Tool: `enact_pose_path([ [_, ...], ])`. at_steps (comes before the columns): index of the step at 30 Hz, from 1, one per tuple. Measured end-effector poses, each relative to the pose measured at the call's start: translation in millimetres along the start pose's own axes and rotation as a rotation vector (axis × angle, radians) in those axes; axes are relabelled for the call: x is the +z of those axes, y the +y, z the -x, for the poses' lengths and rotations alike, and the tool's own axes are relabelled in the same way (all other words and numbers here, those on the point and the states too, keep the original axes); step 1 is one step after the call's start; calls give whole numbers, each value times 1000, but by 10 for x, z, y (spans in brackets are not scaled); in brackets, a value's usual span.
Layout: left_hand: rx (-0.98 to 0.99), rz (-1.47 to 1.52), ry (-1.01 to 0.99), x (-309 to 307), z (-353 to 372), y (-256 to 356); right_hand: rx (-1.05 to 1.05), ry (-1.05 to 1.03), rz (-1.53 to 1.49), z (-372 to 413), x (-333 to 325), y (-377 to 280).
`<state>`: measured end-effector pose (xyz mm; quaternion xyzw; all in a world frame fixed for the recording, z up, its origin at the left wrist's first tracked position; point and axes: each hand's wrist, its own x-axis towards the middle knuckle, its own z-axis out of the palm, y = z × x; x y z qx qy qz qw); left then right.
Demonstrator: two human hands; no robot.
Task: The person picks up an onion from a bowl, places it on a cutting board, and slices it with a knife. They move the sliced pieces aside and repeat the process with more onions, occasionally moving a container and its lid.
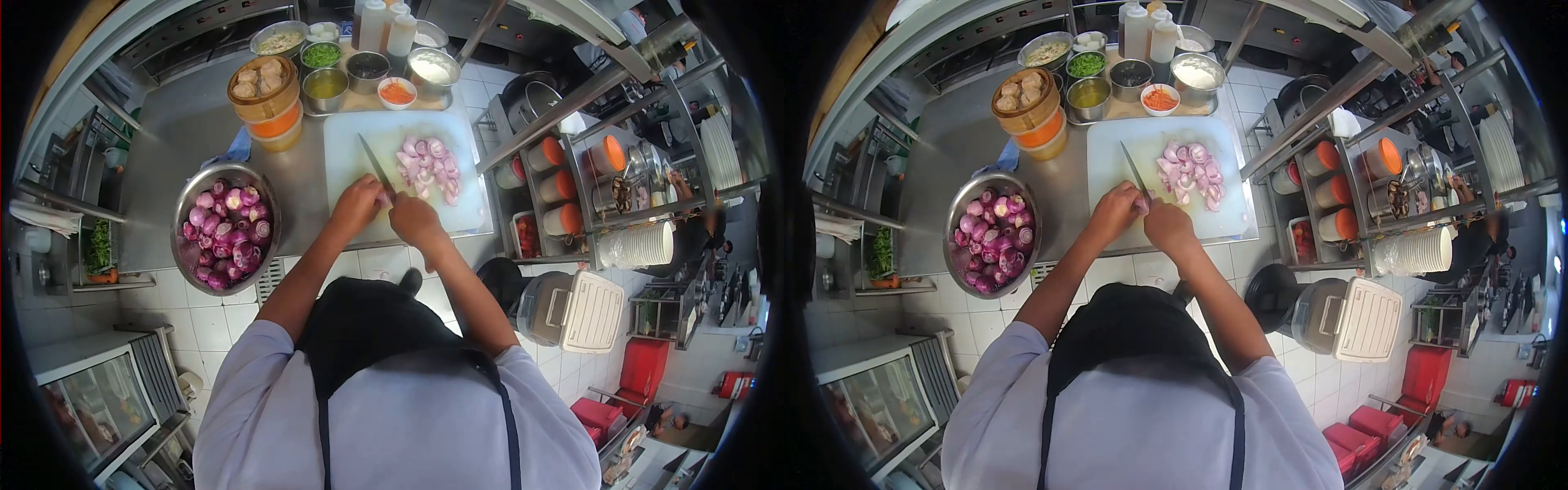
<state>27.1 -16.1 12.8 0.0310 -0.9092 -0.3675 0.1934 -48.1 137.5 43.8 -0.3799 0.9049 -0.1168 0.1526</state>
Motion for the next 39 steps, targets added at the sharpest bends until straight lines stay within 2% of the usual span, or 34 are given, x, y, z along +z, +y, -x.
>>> enact_pose_path([
  [5, -40, -26, 3, 14, 34, -16, 21, 104, -18, 27, 397, 41],
  [11, -52, 1, 3, 40, 45, -65, -22, 24, -51, 24, -13, 14],
  [17, -48, 2, 4, 19, 38, -45, 64, 91, -93, -34, 413, 19],
  [21, -61, -9, -31, -10, 33, -41, -49, 50, -51, -18, -35, -42],
  [24, -85, -24, -38, 21, 46, -56, 25, -94, -5, 20, -116, -97],
  [27, -76, -7, -20, 7, 57, -52, 75, 71, -78, 35, 347, -44],
  [29, -73, -37, -28, 7, 35, -64, 32, 98, -86, -40, 524, 78],
  [35, 46, -161, 4, -80, 20, -6, -90, 158, -164, -84, 373, 366],
  [36, -30, -201, 0, -55, 28, -31, -113, 167, -165, -70, 326, 389],
  [39, -238, -245, 8, 11, 40, -47, 30, 231, -108, 18, 225, 368],
])
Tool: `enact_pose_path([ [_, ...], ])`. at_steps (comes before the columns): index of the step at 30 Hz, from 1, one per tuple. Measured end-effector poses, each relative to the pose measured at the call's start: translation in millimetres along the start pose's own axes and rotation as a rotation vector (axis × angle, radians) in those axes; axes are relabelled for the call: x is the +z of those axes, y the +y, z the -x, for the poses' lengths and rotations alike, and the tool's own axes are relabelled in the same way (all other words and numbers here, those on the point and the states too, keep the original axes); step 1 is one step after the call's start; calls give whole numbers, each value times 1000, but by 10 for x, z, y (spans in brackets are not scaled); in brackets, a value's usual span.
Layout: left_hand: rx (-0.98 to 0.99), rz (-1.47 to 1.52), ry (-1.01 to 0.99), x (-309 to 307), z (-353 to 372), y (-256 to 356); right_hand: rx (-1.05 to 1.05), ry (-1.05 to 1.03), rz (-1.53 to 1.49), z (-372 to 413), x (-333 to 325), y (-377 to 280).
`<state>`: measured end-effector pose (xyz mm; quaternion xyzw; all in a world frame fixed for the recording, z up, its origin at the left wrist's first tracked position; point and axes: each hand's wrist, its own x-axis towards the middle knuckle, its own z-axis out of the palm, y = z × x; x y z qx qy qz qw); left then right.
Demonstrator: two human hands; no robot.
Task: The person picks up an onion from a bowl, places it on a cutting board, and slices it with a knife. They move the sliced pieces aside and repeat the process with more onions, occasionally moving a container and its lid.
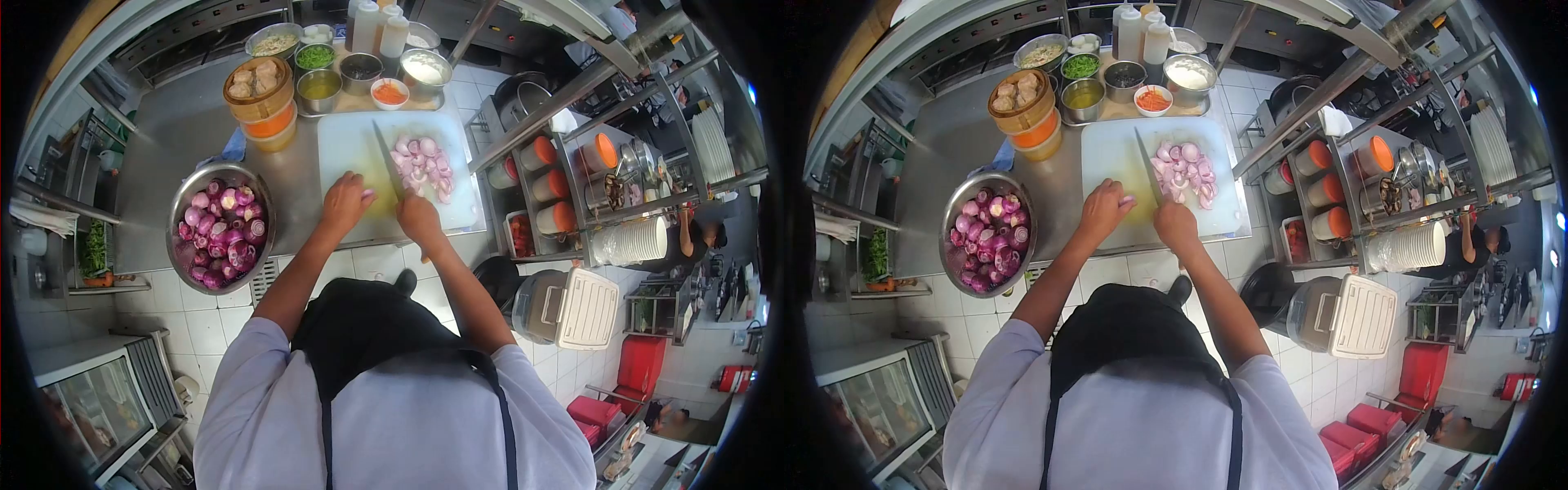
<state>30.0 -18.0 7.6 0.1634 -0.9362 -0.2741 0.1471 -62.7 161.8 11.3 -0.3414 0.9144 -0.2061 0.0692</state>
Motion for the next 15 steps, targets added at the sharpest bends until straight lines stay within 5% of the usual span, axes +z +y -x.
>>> enact_pose_path([
  [8, -79, 426, -64, 115, 170, 58, 30, -61, -64, 245, 191, -229],
  [15, 160, 283, 43, 45, 122, 32, 5, -161, 54, 238, -155, -386],
])
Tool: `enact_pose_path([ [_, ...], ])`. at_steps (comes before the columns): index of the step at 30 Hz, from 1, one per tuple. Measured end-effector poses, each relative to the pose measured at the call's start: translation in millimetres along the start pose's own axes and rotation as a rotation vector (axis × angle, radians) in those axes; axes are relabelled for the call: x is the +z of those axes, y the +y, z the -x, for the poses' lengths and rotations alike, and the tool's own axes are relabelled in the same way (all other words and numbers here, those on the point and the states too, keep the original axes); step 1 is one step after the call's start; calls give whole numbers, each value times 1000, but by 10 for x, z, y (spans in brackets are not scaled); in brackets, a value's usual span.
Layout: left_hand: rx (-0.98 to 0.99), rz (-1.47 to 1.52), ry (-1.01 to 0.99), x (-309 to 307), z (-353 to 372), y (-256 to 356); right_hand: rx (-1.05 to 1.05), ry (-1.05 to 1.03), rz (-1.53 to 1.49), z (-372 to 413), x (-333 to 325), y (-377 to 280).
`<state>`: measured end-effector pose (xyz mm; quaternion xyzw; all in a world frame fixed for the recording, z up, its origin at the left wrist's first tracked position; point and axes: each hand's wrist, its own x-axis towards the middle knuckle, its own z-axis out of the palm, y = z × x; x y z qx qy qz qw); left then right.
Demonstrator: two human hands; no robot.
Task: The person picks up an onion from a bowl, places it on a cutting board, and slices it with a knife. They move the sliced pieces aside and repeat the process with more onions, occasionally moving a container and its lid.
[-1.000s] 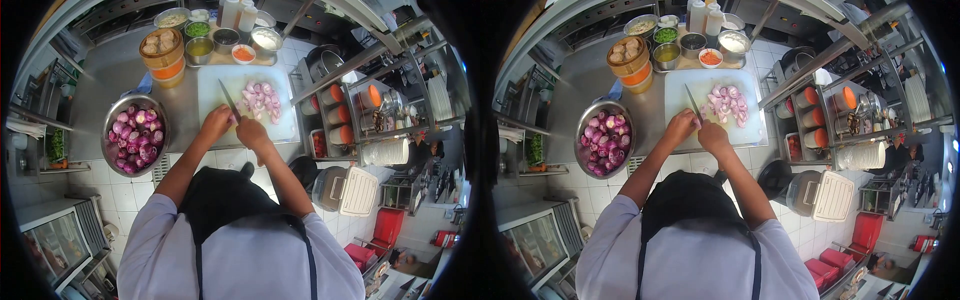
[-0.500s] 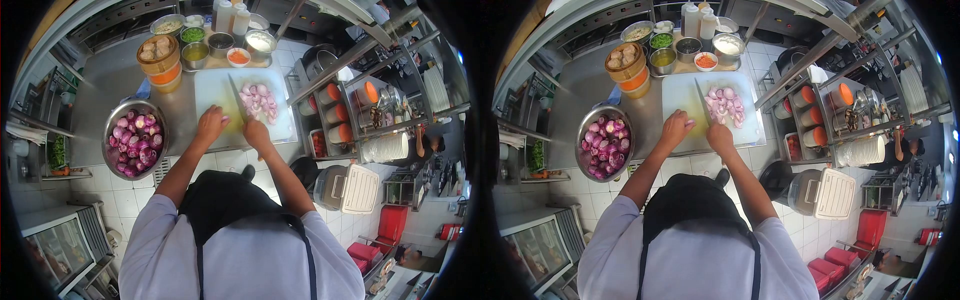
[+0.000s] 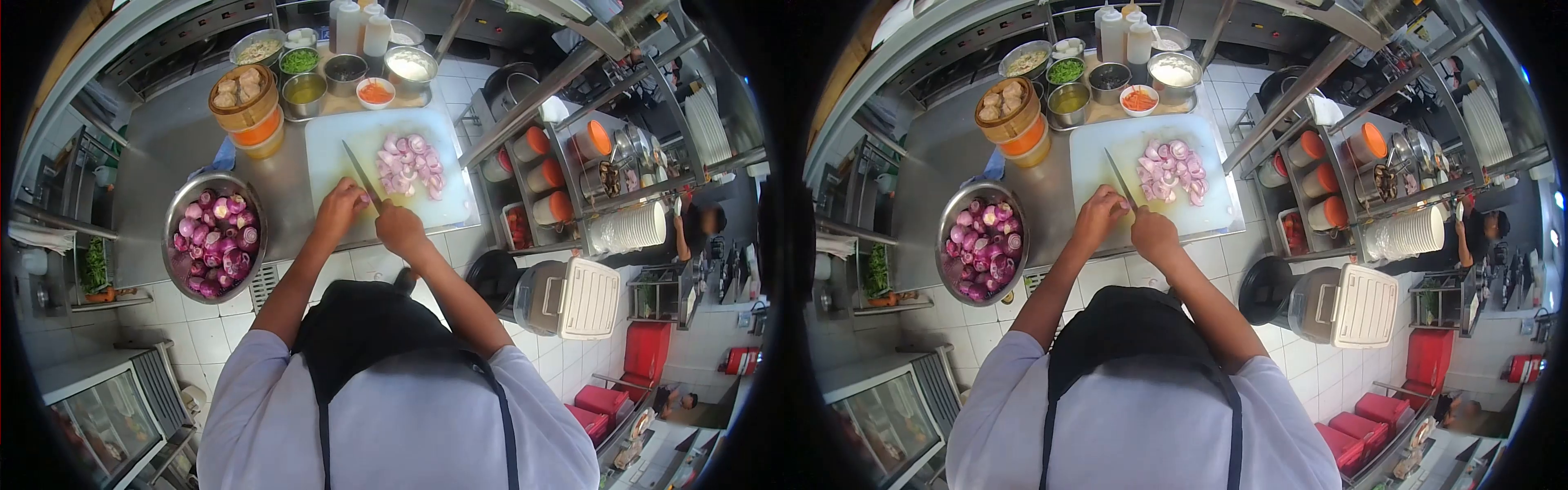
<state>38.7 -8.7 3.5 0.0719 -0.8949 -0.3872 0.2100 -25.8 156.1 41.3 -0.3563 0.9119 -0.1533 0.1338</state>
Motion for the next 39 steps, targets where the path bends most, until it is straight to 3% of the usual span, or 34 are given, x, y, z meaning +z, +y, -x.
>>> enact_pose_path([
  [4, 36, -11, -10, -38, -11, -28, -33, -96, 110, 69, -128, -17],
  [7, 57, 36, -18, -65, -36, -63, 16, -27, 76, 71, 98, -47],
  [10, 63, 81, -23, -61, -14, -78, -69, 52, 22, -63, 207, 9],
  [16, 61, 96, -2, -106, 0, -27, -43, -8, 135, -20, -77, -60],
  [20, 20, 74, -6, -103, 45, -34, -53, 49, 118, -108, 330, 30],
  [28, -13, 93, 2, -82, 70, -33, -108, 21, 122, -69, 148, 58],
  [31, -3, 93, 34, -77, 70, -28, 34, 27, 66, 38, 259, -33],
  [34, 10, 112, 33, -90, 56, -42, 37, 4, 40, -41, 229, 0],
  [39, 21, 96, 26, -119, 51, -9, -73, -22, 124, -30, -74, -77],
])
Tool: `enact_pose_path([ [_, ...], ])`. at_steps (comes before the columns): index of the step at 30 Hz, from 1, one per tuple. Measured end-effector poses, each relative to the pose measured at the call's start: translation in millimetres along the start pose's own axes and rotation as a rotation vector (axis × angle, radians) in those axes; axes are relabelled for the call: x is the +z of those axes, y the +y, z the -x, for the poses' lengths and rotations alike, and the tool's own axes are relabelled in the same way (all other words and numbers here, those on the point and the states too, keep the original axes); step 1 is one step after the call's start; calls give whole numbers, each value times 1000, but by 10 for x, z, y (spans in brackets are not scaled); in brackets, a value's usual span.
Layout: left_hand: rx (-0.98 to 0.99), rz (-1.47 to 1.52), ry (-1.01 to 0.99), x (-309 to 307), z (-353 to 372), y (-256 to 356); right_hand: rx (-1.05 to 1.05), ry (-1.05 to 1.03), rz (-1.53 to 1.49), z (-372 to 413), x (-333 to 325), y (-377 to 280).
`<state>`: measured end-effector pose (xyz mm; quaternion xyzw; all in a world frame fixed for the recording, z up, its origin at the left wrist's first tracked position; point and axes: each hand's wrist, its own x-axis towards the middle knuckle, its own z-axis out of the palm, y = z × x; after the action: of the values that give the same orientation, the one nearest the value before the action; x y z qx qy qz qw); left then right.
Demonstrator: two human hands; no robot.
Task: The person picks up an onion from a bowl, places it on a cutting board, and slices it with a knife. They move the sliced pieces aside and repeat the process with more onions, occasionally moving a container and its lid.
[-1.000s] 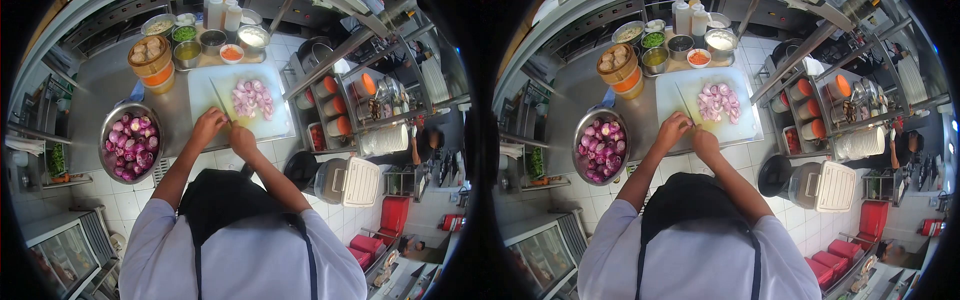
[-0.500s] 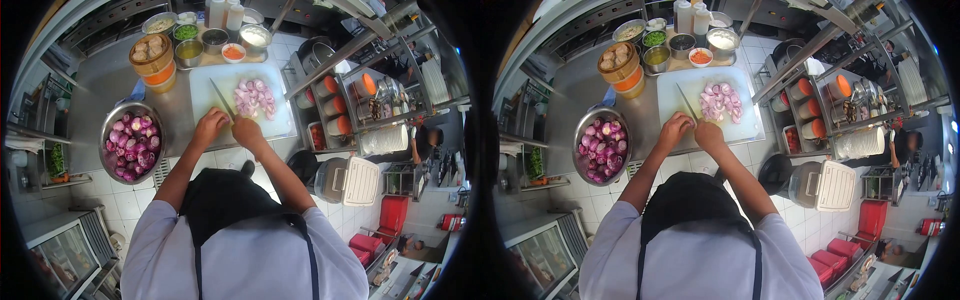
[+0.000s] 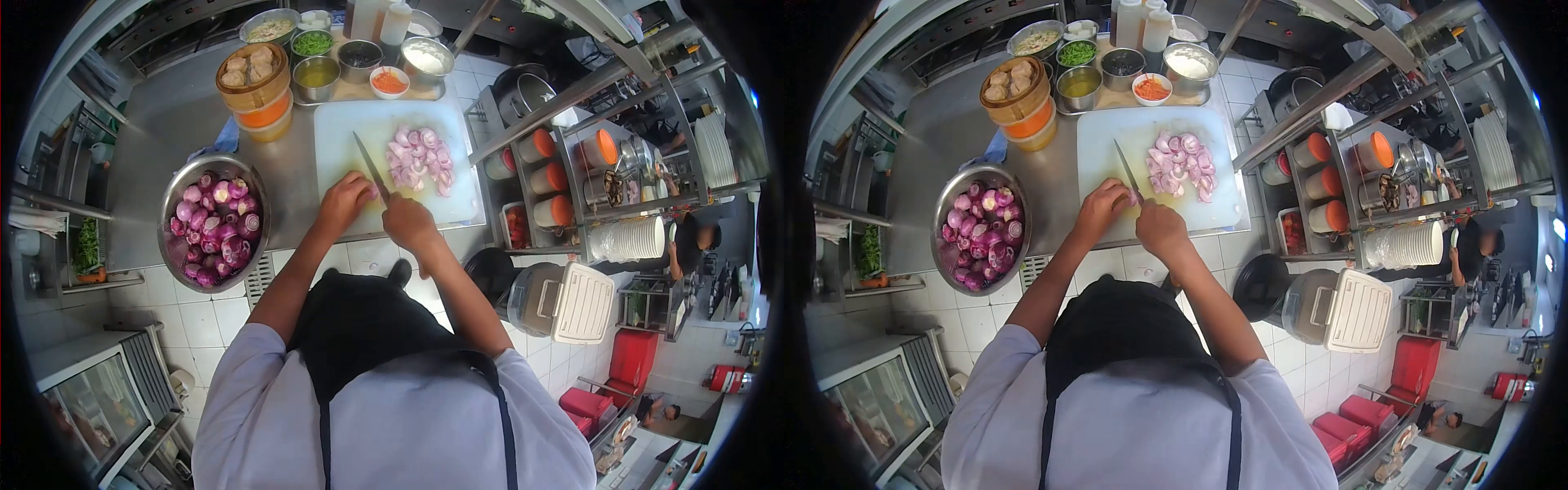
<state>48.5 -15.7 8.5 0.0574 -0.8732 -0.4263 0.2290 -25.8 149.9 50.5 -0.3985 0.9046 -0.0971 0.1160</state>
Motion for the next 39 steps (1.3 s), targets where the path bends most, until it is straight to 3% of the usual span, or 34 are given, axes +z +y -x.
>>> enact_pose_path([
  [5, 17, 9, -3, 33, -15, -61, 24, 91, -41, -53, 389, 23],
  [8, -5, -9, -30, 7, -21, -21, -33, 68, -13, -221, 245, 67],
  [11, 15, -12, -15, 36, -25, -78, 39, -38, -33, -125, -24, -15],
  [17, 5, -18, -29, 10, -23, -43, 57, 44, -117, -226, 358, 2],
  [20, 53, -24, -12, 21, -26, -88, -26, -13, -56, -266, 319, 107],
  [23, 41, -8, -20, -12, -25, -37, 93, -44, -69, -111, 81, -119],
  [26, 4, 13, -18, 3, -25, -42, 105, -1, -151, -245, 455, -18],
  [32, 29, 4, -10, 41, -12, -127, 33, -62, -22, -157, 34, -68],
  [35, -5, 43, 11, -6, -8, -18, 121, -9, -146, -145, 291, -134],
  [39, -7, 13, -6, -4, 15, -53, 81, 37, -189, -295, 312, -49],
])
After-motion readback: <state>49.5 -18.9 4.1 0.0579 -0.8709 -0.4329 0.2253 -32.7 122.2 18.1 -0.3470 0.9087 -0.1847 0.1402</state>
